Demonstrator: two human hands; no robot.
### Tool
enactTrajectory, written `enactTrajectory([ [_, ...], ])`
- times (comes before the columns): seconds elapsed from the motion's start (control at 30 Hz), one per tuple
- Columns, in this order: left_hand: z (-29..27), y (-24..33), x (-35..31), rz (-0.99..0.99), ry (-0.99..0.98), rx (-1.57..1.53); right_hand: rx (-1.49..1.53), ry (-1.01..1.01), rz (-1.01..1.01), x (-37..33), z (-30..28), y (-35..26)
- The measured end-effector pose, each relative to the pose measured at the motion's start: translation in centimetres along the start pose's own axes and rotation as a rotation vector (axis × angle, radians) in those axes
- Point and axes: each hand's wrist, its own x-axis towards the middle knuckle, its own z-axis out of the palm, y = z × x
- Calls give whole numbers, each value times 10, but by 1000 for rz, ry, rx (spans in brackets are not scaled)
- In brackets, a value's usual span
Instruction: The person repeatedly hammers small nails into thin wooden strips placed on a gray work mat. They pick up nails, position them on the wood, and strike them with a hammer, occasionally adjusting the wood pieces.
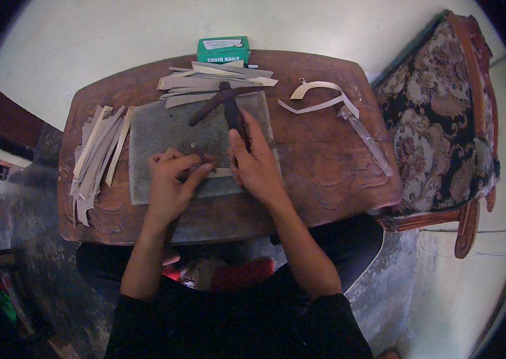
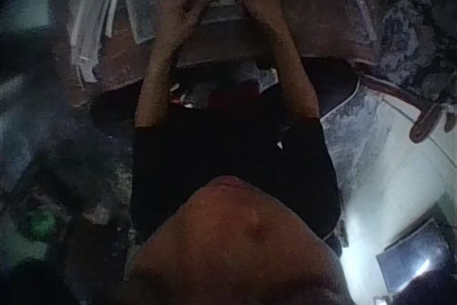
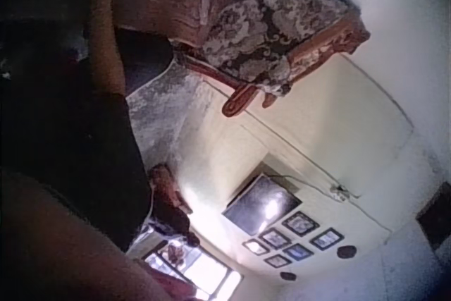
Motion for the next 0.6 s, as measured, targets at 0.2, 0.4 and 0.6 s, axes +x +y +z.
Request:
enactTrajectory([
  [0.2, -3, 3, 3, 30, 10, 114, 12, -33, 20, 1, -1, 2],
  [0.4, 6, -4, -1, -74, 4, 10, 17, -5, -5, 2, 1, 1],
  [0.6, 11, -9, -6, -72, 72, -79, 8, 1, -7, 3, 1, 4],
])
